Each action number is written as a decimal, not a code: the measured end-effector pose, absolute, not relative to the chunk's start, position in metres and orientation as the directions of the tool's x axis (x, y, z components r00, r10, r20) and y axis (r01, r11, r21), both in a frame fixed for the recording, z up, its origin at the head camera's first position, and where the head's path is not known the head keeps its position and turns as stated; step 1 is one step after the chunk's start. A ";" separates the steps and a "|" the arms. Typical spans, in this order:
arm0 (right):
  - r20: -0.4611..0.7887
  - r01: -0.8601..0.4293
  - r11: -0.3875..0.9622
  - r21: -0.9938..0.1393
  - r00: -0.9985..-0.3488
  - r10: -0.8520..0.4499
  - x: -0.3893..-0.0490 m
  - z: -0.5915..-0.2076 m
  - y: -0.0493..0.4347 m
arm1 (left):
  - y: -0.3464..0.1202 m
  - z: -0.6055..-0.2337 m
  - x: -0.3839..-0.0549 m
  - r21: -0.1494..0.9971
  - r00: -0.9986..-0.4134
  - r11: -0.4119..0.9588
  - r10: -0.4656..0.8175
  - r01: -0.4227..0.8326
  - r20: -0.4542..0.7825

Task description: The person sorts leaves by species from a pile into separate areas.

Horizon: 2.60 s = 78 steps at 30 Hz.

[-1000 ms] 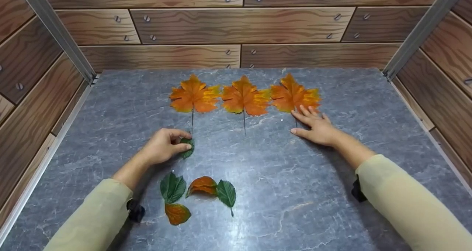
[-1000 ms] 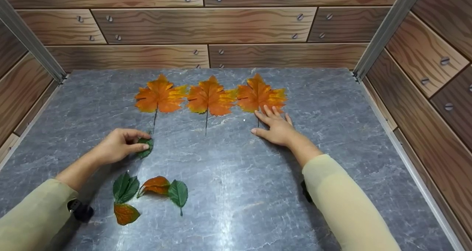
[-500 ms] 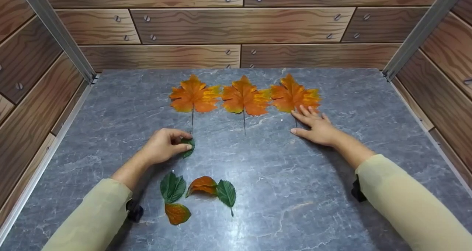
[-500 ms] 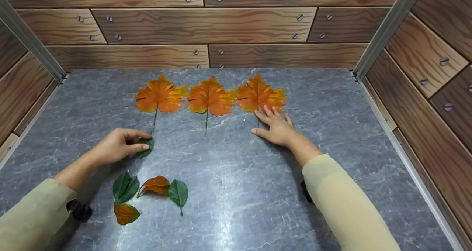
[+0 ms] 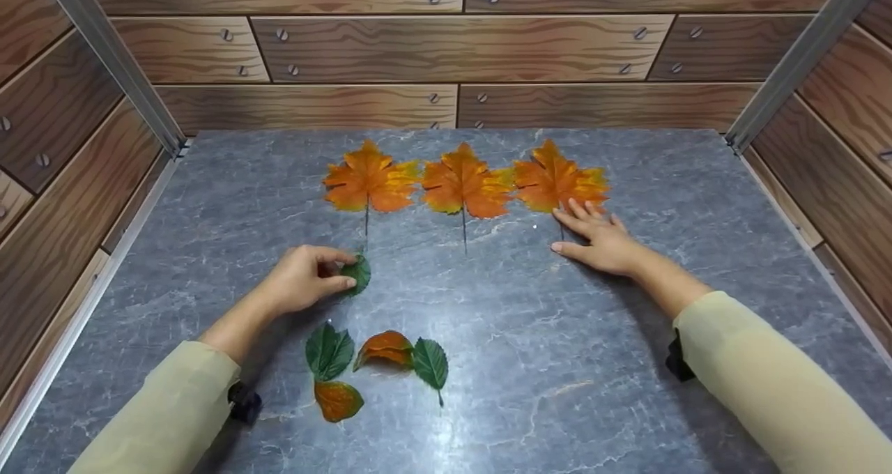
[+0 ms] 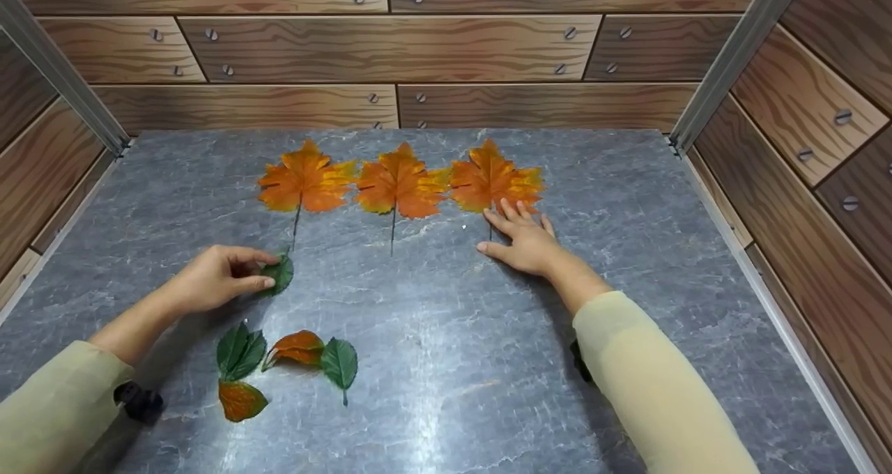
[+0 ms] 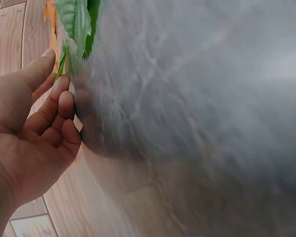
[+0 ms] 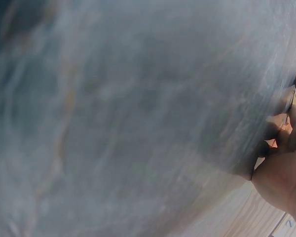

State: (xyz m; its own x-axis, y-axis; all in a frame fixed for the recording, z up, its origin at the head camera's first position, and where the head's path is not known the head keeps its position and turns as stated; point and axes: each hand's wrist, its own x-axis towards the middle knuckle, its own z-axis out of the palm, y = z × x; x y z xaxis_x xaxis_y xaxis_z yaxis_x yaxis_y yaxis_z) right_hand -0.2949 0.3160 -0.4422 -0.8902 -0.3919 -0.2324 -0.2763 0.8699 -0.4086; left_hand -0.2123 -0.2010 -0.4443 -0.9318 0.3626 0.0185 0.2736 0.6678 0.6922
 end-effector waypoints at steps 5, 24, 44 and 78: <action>-0.236 -0.278 0.868 -0.410 -0.887 -0.396 -0.296 -0.442 0.316 | -0.206 -0.445 -0.205 0.666 -0.927 0.675 0.369 0.317 0.067; -0.236 -0.283 0.870 -0.404 -0.887 -0.398 -0.296 -0.442 0.317 | -0.210 -0.450 -0.200 0.669 -0.923 0.657 0.365 0.349 0.123; -0.223 -0.292 0.865 -0.407 -0.887 -0.405 -0.296 -0.443 0.317 | -0.230 -0.438 -0.175 0.750 -0.926 0.614 0.378 0.246 -0.006; -0.229 -0.278 0.867 -0.414 -0.890 -0.394 -0.295 -0.443 0.317 | -0.227 -0.440 -0.135 0.684 -0.929 0.680 0.371 0.265 -0.009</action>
State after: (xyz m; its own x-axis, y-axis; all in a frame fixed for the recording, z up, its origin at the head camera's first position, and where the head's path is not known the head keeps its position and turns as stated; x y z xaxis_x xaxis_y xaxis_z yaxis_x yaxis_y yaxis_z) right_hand -0.2955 0.3173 -0.4427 -0.8898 -0.3944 -0.2295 -0.2776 0.8670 -0.4139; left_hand -0.1353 -0.2270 -0.4401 -0.9285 0.3711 -0.0091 0.2651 0.6799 0.6837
